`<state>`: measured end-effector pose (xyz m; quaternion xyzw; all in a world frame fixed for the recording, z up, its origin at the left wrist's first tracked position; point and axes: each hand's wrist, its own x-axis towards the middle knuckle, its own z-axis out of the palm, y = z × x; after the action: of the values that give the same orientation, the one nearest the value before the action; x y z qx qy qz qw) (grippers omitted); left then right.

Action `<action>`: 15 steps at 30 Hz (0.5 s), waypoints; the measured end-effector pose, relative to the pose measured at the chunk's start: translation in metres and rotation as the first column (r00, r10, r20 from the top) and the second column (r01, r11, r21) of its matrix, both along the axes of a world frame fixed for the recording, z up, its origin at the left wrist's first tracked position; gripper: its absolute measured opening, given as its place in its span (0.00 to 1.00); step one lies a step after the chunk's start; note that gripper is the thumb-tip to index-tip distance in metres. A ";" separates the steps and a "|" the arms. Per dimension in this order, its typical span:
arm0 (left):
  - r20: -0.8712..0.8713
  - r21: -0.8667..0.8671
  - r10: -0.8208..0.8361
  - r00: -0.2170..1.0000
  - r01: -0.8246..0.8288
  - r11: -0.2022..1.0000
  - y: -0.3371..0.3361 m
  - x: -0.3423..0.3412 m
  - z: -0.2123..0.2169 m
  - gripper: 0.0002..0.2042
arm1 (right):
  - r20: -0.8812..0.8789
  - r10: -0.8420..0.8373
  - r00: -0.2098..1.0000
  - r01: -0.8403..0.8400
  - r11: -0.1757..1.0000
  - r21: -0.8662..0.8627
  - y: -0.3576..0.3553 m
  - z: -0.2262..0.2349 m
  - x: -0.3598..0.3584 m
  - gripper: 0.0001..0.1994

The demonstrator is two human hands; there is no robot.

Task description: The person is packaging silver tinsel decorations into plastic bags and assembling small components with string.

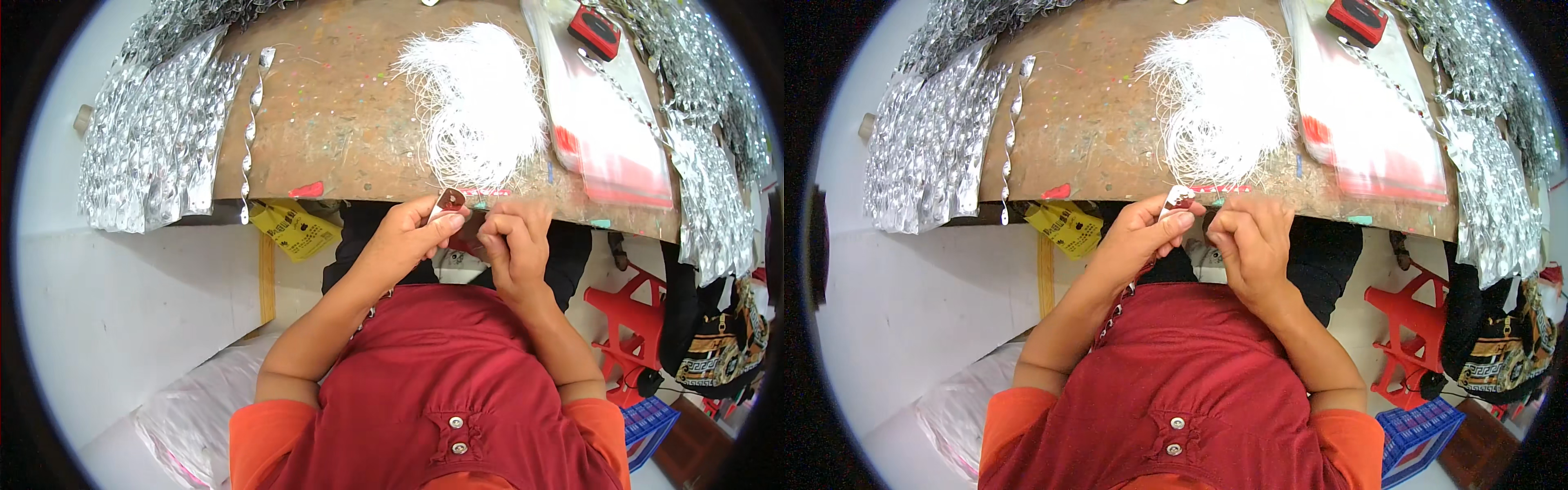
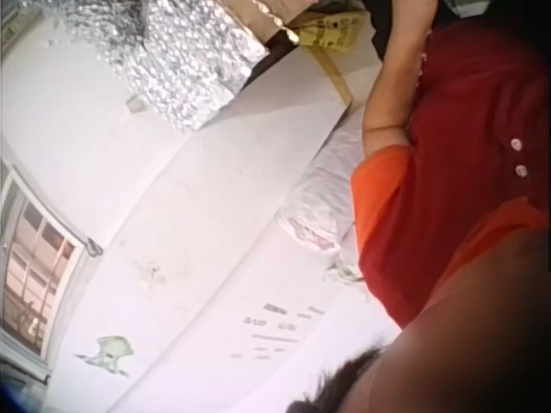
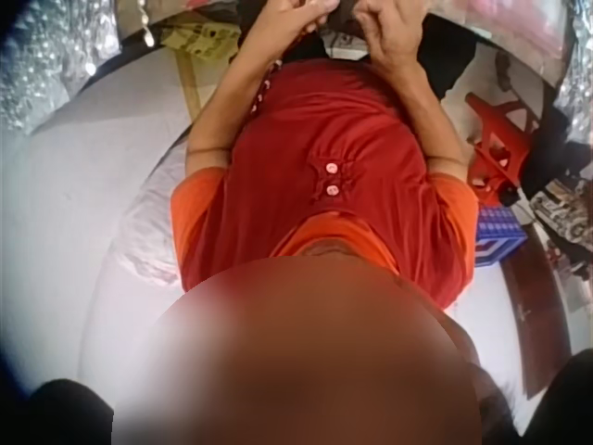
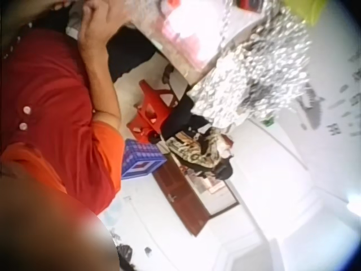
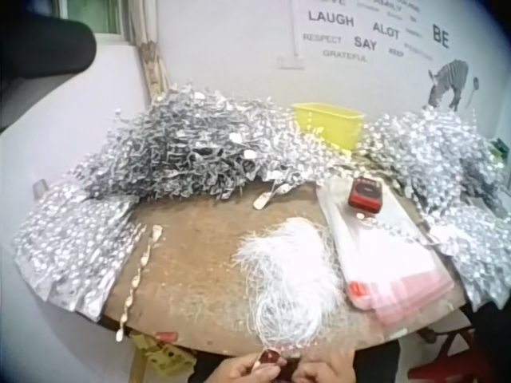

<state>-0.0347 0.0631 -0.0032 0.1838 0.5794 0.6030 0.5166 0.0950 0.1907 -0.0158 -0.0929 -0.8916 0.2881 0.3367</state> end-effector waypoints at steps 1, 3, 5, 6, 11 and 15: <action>0.021 -0.008 -0.002 1.000 0.003 1.000 0.001 0.000 -0.001 0.12 | 0.000 0.001 1.000 -0.001 1.000 0.000 0.000 0.000 0.001 0.06; 0.061 -0.024 -0.006 0.998 0.008 1.000 0.003 0.001 -0.003 0.12 | 0.002 -0.045 0.999 0.045 0.995 0.084 0.001 0.001 0.003 0.08; 0.059 -0.032 0.001 0.998 0.000 0.999 0.000 -0.002 0.002 0.11 | 0.006 -0.095 0.995 0.094 0.988 0.122 0.012 -0.002 -0.002 0.08; 0.056 -0.039 0.014 0.998 -0.011 0.999 -0.002 -0.004 0.005 0.11 | 0.009 -0.141 0.990 0.138 0.977 0.160 0.016 -0.004 -0.005 0.09; 0.075 -0.035 0.034 0.997 -0.031 0.999 -0.006 -0.006 0.008 0.11 | -0.017 -0.101 0.995 0.101 0.955 0.279 0.019 -0.015 -0.011 0.09; 0.039 -0.012 0.026 0.999 -0.026 1.000 -0.005 -0.002 0.001 0.12 | 0.006 -0.104 0.995 0.100 0.966 0.238 0.016 -0.014 -0.012 0.08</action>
<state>-0.0372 0.0582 -0.0025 0.1613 0.5748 0.6099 0.5211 0.0828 0.2067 -0.0295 -0.1004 -0.9169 0.1607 0.3514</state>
